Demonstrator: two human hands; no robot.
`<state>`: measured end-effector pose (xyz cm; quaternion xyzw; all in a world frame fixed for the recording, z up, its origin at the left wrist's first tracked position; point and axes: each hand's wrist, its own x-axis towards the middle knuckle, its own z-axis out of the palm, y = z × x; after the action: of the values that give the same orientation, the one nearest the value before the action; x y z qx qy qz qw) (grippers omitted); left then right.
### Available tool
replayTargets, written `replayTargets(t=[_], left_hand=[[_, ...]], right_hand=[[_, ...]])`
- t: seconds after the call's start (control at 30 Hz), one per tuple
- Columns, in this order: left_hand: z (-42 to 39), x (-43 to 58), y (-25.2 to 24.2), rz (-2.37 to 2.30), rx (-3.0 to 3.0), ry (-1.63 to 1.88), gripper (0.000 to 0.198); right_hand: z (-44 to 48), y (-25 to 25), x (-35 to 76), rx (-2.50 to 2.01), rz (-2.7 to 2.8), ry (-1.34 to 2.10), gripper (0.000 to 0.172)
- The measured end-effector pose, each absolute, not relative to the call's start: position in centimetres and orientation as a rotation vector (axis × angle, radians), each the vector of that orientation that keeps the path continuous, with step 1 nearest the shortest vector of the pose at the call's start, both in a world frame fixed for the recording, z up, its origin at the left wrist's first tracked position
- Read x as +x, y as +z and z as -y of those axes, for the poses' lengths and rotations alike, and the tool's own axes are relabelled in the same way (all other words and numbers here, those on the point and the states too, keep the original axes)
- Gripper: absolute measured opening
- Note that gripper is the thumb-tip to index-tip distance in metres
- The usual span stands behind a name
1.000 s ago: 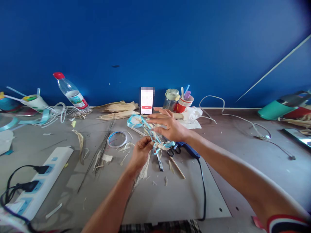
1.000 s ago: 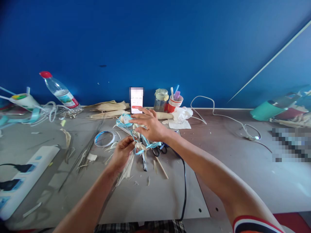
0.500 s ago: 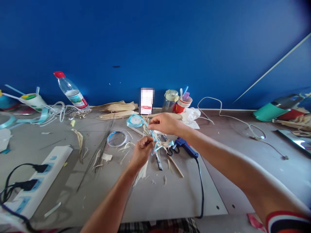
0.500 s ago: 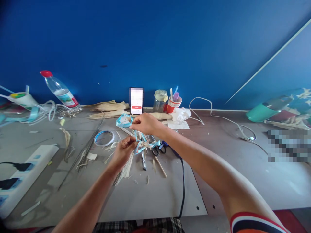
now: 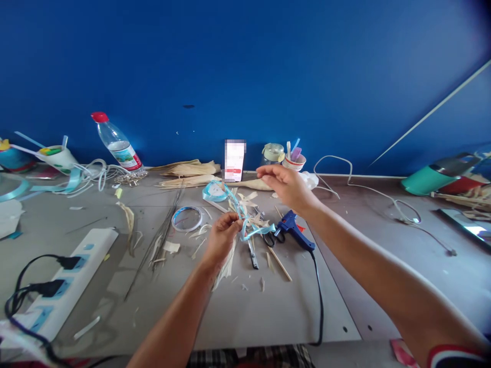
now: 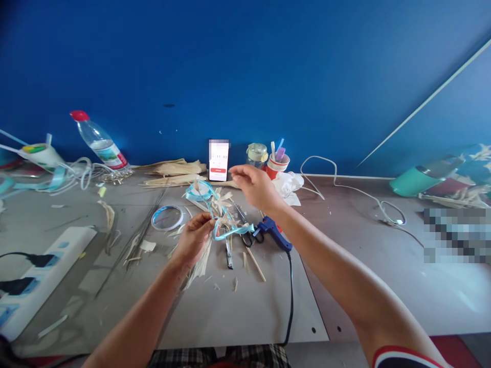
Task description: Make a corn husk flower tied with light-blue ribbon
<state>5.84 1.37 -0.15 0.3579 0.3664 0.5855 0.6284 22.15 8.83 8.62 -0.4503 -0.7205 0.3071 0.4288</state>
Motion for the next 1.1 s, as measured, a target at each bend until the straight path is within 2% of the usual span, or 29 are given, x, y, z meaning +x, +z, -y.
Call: replayTargets(t=[0.3, 0.43, 0.5, 0.57, 0.7, 0.8, 0.93, 1.1], left_hand=[[-1.8, 5.5, -0.8, -1.223, 1.002, 1.491, 0.014], [-1.7, 5.7, -0.9, -1.147, 1.031, 1.472, 0.015], [-1.7, 5.9, -0.9, -1.076, 1.0, 1.457, 0.016], [-1.7, 6.1, -0.9, -1.02, 0.975, 1.438, 0.016], [-1.6, 6.4, -0.8, -0.91, 0.949, 1.41, 0.015], [-1.5, 6.4, -0.8, -0.82, 0.896, 1.407, 0.015], [-1.4, 6.3, -0.8, -0.728, 0.869, 1.375, 0.013], [-1.3, 6.2, -0.9, -0.725, 0.86, 1.341, 0.011]], right_hand=[[-4.1, 2.6, 24.0, -1.297, 1.299, 1.415, 0.023], [-4.8, 2.3, 23.7, -1.238, 1.217, 1.556, 0.03], [-6.1, 2.8, 23.5, -1.254, 1.349, 1.433, 0.031], [-7.3, 3.6, 23.0, -1.21, 1.618, 1.126, 0.03], [-8.2, 5.1, 21.6, -0.886, 2.115, 0.59, 0.042], [-8.5, 5.3, 20.6, -0.752, 2.301, 0.301, 0.036], [-9.2, 5.2, 20.2, -0.653, 2.435, 0.012, 0.019], [-9.3, 6.5, 20.9, -0.552, 2.515, -0.336, 0.019]])
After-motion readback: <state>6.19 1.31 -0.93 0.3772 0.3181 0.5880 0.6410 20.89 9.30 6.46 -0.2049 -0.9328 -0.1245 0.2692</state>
